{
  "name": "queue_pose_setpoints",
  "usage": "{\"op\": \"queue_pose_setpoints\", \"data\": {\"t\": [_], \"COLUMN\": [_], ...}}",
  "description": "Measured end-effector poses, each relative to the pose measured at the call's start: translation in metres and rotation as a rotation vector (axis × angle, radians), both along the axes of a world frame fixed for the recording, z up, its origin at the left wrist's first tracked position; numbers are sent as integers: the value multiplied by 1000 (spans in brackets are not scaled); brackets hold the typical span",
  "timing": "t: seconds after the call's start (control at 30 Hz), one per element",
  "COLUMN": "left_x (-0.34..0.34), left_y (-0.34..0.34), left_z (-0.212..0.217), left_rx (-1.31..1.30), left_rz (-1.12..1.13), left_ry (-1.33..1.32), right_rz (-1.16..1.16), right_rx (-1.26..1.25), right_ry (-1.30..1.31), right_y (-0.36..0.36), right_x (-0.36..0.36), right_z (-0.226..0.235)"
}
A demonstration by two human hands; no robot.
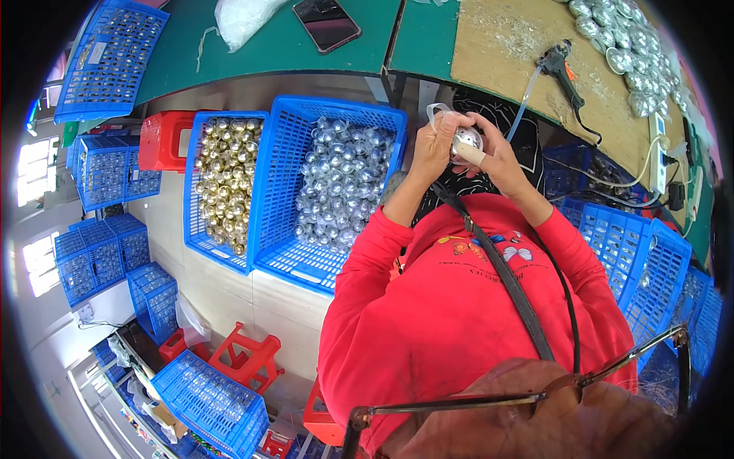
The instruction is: The person picks up ornament baubles and plastic loops, applies hot glue onto the baubles using a glue gun, and attaches the loops onto each bauble by hand.
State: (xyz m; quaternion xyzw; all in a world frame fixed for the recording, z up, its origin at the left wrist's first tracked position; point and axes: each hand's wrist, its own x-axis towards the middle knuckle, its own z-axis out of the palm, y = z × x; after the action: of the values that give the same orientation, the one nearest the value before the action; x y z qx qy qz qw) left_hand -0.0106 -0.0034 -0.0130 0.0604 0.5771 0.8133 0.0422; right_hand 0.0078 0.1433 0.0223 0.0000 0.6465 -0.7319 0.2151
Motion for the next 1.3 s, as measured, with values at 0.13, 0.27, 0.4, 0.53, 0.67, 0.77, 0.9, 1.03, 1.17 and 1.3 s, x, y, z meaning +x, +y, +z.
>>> {"op": "queue_pose_setpoints", "data": {"t": [0.13, 0.27, 0.4, 0.53, 0.67, 0.77, 0.9, 1.03, 1.17, 1.3], "left_x": [-2, -2, -2, -2, -3, -3, -1, -1, 0, 2], "left_y": [5, 7, 0, 4, 6, 6, 7, 5, 3, 4], "left_z": [-6, 4, 6, 4, -1, -3, 3, -1, -5, -6], "left_rx": [23, 19, -130, -124, -186, -166, -178, -127, -76, -70], "left_rz": [-15, 42, 96, 174, 239, 217, 231, 197, 136, 160], "left_ry": [13, 26, 80, 109, 196, 130, 129, 68, -41, -9], "right_rz": [13, -129, -166, -132, -189, -169, -139, -160, -148, -141], "right_rx": [78, 336, 428, 287, 329, 338, 414, 399, 411, 452], "right_ry": [66, 548, 484, 294, 401, 421, 564, 671, 725, 795], "right_y": [0, 1, 8, -1, -3, -5, -7, -10, -9, -11], "right_x": [7, 16, 13, 8, 5, 3, 3, 3, 3, 4], "right_z": [-4, 7, 23, 7, 1, 4, 8, 5, 3, 7]}}
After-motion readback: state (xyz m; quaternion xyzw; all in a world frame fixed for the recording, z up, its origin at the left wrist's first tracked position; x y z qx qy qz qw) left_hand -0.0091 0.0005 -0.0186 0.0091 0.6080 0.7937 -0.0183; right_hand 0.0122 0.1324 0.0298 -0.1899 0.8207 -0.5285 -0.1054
